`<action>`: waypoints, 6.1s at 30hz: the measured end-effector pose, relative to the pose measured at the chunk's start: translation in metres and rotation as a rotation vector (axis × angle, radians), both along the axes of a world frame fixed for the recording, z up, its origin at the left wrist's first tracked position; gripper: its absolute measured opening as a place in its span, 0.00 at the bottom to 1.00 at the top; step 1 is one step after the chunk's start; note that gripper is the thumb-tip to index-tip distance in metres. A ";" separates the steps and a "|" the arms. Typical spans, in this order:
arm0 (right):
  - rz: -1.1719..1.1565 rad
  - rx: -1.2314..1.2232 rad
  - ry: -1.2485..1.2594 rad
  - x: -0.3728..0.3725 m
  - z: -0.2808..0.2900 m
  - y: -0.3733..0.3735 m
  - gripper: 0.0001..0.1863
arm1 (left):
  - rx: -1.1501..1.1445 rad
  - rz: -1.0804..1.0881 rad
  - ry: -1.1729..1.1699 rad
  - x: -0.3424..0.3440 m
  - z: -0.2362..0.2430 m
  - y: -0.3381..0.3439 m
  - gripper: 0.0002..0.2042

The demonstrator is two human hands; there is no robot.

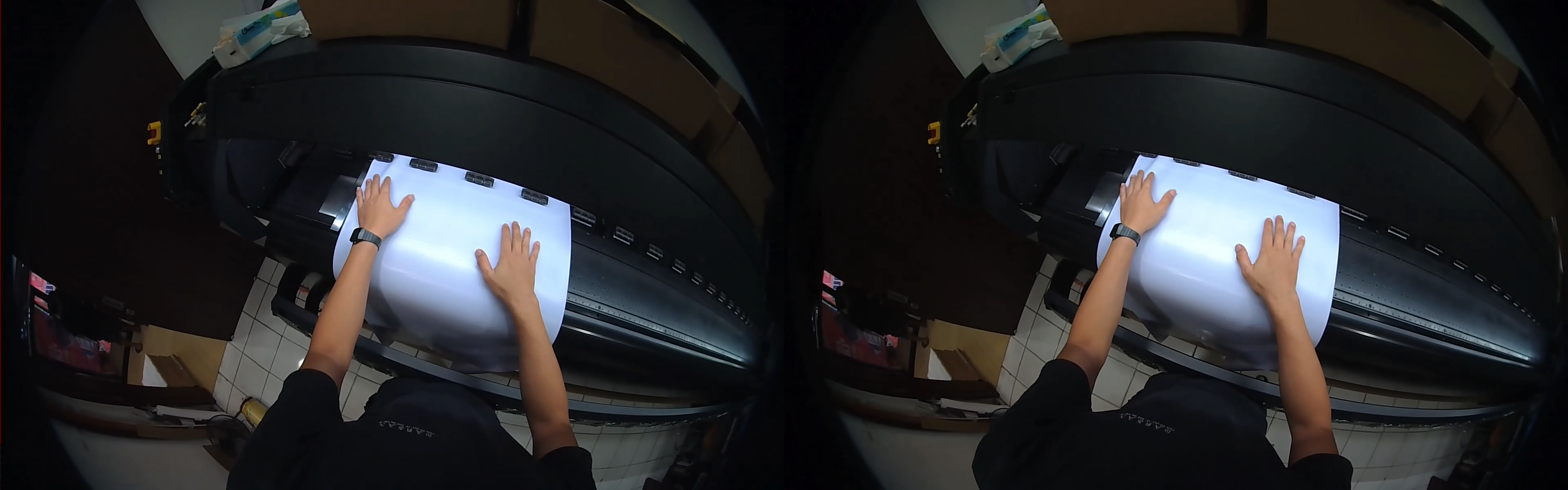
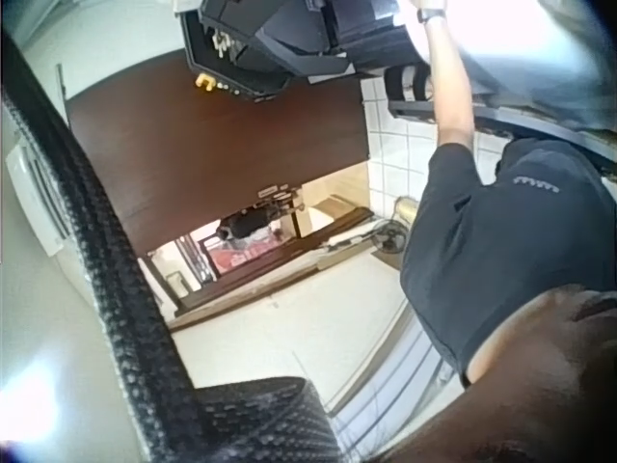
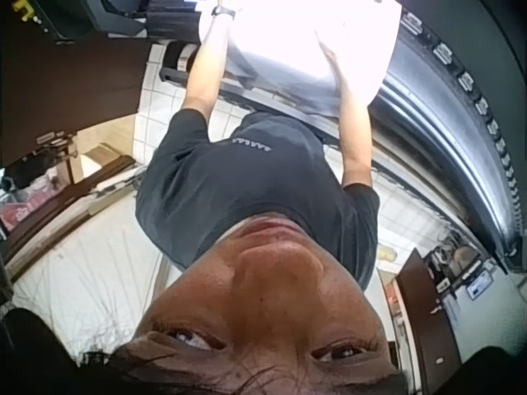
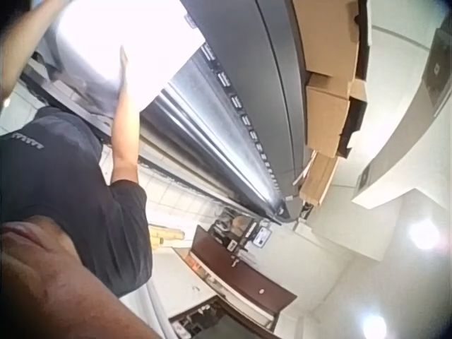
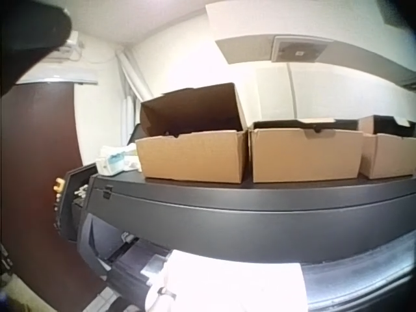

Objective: The recorder prepares a large format printer by loading a new roll of paper and aligning it.

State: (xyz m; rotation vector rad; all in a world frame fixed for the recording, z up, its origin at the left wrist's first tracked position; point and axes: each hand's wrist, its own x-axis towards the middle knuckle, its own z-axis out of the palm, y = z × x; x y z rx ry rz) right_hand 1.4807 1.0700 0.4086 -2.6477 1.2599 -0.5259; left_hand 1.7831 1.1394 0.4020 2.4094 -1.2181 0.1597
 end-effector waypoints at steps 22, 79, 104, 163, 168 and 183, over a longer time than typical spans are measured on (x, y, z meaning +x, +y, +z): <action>0.074 -0.265 -0.291 0.062 0.006 -0.027 0.33 | 0.115 -0.186 0.013 -0.088 -0.002 0.062 0.48; -0.233 -0.240 -0.050 0.003 -0.044 0.139 0.31 | -0.932 0.683 -0.093 0.571 0.152 0.339 0.20; -0.300 -0.375 -0.106 0.076 -0.041 0.189 0.23 | -0.102 -0.949 -0.061 0.116 0.004 0.199 0.30; -0.730 -0.338 -0.472 -0.106 -0.058 0.278 0.18 | -0.265 -0.453 -0.046 0.066 0.000 0.148 0.33; -1.156 0.210 -0.765 -0.233 -0.087 0.320 0.10 | -0.392 -0.828 0.074 -0.173 0.017 0.117 0.26; -1.282 0.024 -0.681 -0.698 -0.087 0.296 0.15 | -0.173 -1.064 -0.096 -0.694 -0.020 -0.056 0.30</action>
